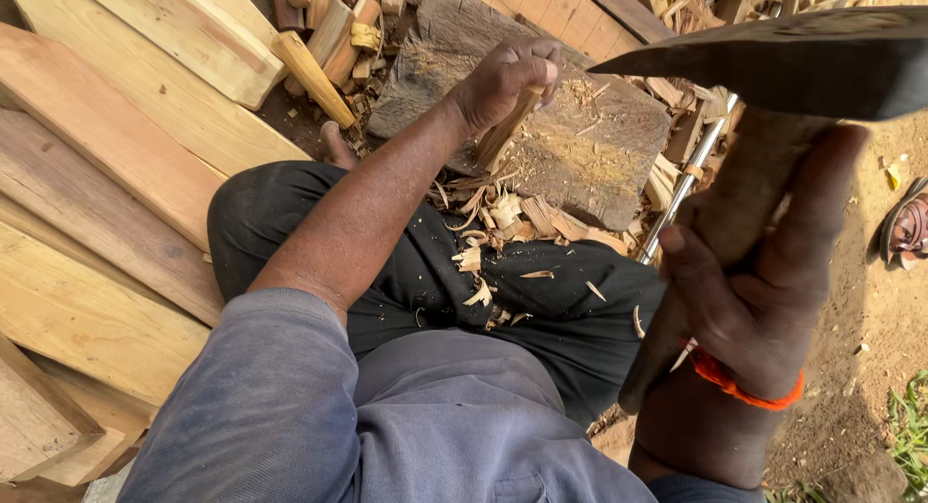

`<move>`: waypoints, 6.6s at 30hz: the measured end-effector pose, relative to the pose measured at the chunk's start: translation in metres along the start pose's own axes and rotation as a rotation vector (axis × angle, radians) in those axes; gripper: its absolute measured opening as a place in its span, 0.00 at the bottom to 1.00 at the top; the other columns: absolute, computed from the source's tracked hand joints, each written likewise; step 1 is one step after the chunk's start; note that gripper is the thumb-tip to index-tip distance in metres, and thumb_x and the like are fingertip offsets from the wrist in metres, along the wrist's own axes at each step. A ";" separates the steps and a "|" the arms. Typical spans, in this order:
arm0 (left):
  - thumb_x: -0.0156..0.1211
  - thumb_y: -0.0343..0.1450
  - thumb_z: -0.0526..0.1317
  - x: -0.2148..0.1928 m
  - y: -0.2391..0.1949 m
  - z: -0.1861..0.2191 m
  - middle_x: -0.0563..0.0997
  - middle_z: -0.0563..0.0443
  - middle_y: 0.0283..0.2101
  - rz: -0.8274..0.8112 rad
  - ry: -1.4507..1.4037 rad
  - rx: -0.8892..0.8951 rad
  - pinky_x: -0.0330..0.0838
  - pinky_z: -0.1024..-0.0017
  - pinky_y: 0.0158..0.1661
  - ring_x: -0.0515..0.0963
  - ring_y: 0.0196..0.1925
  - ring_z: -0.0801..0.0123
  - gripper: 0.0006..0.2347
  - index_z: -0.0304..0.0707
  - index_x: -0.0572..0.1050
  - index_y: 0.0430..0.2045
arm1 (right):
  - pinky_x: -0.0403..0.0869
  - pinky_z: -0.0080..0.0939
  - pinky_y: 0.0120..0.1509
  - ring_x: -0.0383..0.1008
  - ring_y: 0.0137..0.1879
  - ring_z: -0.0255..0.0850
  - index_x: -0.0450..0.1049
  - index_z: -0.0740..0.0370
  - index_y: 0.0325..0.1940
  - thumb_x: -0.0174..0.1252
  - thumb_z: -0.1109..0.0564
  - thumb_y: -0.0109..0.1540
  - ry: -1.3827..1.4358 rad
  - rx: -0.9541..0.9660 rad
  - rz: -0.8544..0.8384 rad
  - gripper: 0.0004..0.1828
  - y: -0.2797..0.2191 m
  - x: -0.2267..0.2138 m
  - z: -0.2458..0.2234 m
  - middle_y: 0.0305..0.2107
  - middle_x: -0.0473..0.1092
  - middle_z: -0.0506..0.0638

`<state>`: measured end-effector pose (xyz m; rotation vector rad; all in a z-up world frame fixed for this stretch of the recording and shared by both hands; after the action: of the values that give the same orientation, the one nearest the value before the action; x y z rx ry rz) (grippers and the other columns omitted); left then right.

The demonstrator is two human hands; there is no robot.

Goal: The person sits on the ground and uses a hammer and chisel to carve a small wooden dowel. They repeatedly strike the chisel to remove wood shavings, shaping the dowel while surrounded by planks and wood scraps.

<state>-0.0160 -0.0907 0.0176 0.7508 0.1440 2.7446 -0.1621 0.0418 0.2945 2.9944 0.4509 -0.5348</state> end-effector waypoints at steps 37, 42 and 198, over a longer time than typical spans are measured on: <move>0.50 0.75 0.56 -0.037 -0.005 0.004 0.75 0.49 0.26 0.186 0.133 0.142 0.77 0.63 0.33 0.75 0.28 0.69 0.19 0.40 0.73 0.25 | 0.73 0.49 0.62 0.72 0.63 0.55 0.46 0.56 0.83 0.64 0.72 0.56 -0.523 -0.197 -0.397 0.55 -0.003 0.096 0.097 0.66 0.65 0.69; 0.43 0.72 0.62 -0.052 -0.019 -0.006 0.79 0.51 0.21 0.366 0.007 -0.209 0.83 0.69 0.31 0.83 0.24 0.72 0.24 0.44 0.79 0.26 | 0.73 0.50 0.51 0.74 0.49 0.59 0.45 0.46 0.85 0.60 0.69 0.60 -0.367 0.343 -0.232 0.53 -0.023 0.053 0.179 0.67 0.71 0.61; 0.48 0.70 0.69 -0.036 -0.013 0.009 0.77 0.51 0.29 0.263 -0.208 -0.115 0.81 0.67 0.34 0.80 0.30 0.73 0.28 0.41 0.73 0.39 | 0.71 0.44 0.69 0.68 0.72 0.45 0.47 0.51 0.82 0.61 0.65 0.62 -0.342 0.194 -0.239 0.48 -0.026 0.037 0.172 0.72 0.62 0.58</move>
<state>0.0213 -0.0890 0.0059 1.0831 -0.1668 2.8614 -0.1929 0.0567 0.1204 2.9475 0.7677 -1.1492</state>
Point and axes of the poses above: each hand's wrist, its own y-axis towards the middle knuckle, its own x-axis out of the palm, z = x × y, the point moved 9 cm from there along y, towards the middle knuckle
